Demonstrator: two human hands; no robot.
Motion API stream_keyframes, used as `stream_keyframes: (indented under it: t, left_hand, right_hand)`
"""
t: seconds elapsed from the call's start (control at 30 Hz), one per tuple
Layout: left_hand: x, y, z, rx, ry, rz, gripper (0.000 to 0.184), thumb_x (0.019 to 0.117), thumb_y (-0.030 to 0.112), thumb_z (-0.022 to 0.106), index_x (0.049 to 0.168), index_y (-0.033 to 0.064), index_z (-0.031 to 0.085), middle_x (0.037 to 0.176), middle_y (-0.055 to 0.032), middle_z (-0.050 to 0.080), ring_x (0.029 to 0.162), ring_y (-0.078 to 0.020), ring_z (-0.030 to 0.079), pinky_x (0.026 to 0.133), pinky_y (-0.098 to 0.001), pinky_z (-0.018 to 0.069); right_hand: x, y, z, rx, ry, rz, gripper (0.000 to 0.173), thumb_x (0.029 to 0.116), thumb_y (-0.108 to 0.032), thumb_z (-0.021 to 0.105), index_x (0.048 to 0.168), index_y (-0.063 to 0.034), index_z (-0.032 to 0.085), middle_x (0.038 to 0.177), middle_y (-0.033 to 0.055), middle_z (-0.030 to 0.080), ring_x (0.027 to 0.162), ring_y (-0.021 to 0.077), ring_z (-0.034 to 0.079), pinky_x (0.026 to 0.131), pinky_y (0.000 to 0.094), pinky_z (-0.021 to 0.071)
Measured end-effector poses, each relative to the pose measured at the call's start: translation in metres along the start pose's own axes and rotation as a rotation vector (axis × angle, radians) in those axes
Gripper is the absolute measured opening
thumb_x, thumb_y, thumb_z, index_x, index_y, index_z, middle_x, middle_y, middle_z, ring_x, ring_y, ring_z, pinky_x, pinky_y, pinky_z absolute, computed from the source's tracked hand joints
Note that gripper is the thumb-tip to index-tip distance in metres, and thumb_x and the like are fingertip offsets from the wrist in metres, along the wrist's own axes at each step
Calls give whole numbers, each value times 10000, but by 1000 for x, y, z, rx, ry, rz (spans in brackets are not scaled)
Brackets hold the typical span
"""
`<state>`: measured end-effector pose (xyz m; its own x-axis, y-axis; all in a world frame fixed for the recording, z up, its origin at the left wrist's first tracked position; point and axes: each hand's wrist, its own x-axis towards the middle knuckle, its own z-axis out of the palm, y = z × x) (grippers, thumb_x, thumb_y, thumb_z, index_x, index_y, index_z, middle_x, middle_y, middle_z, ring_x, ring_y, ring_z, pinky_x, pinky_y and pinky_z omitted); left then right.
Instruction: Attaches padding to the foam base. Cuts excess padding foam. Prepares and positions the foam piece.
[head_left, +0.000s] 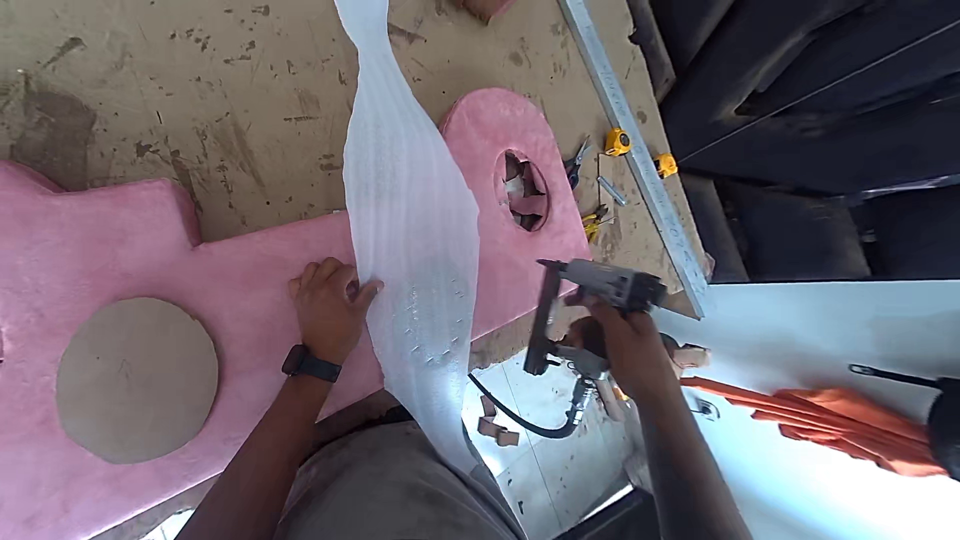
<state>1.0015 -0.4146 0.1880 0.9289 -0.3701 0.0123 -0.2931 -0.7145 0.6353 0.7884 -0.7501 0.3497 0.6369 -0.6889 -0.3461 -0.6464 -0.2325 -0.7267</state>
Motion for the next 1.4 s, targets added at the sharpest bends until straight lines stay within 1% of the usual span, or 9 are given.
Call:
stream_keyframes:
  t: [0.2,0.43,0.53,0.67,0.83,0.93,1.03,1.17,1.4]
  left_hand:
    - [0,12,-2,-39,77,-85,370,870,515,771,889,150,710,970,-17,661,939,-237,605,886,-535,447]
    - [0,42,-4,-24,152,-212,323,878,316,827,987,35,711,992,-132,677,854,-277,662,794,-544,563]
    - [-1,69,-1,2,207,-325,340,929,247,771,1146,-2,689,1113,-220,667,982,-350,667,882,-576,549]
    - [-23,117,-4,25,364,-315,520,948,299,712,1379,35,588,1392,-274,549,1288,-431,528,1022,-610,461]
    - [-86,201,47,-144,293,-276,405,952,319,700,1233,28,683,1201,-159,694,1089,-255,680,911,-466,587]
    - [-131,247,83,-524,200,-543,201,1007,171,623,1080,17,730,930,-79,748,777,-158,716,719,-362,625]
    - [-168,252,114,-1058,80,-995,492,1124,343,337,1308,-27,603,1156,-188,727,951,-293,735,827,-456,614]
    - [-160,229,132,-1309,698,-1194,588,1066,523,451,1335,15,572,1142,-163,715,986,-270,711,849,-462,591]
    - [-130,210,121,-1324,1117,-1109,543,889,135,807,1325,-31,528,1140,-195,695,954,-288,715,768,-460,626]
  right_hand:
    - [70,129,-129,258,326,150,327,1070,-321,499,1192,-40,613,905,128,724,581,221,662,540,411,596]
    - [208,258,-224,513,230,347,329,1056,-344,463,1157,-51,573,835,150,720,564,213,645,503,366,554]
    - [244,277,-259,431,312,458,405,1016,-410,545,1195,-51,595,898,129,712,693,222,689,600,403,590]
    - [249,238,-286,-31,426,263,514,997,-388,638,1290,35,632,1265,284,639,1174,421,616,978,656,471]
    - [294,130,-200,-75,219,-214,331,1035,-298,604,1183,-16,694,1084,201,703,953,330,693,863,592,561]
    - [371,92,-118,-258,81,-211,479,977,-545,602,1008,-94,762,999,186,703,916,380,677,783,669,522]
    - [416,89,-76,-564,44,-218,681,932,-730,520,839,-88,727,941,257,686,881,485,662,687,726,493]
    - [435,86,-71,-757,17,-196,708,896,-727,597,823,-35,725,1012,294,683,969,502,658,762,722,500]
    - [437,76,-94,-815,-171,-64,702,857,-617,743,1048,56,692,1023,274,692,957,426,679,836,636,530]
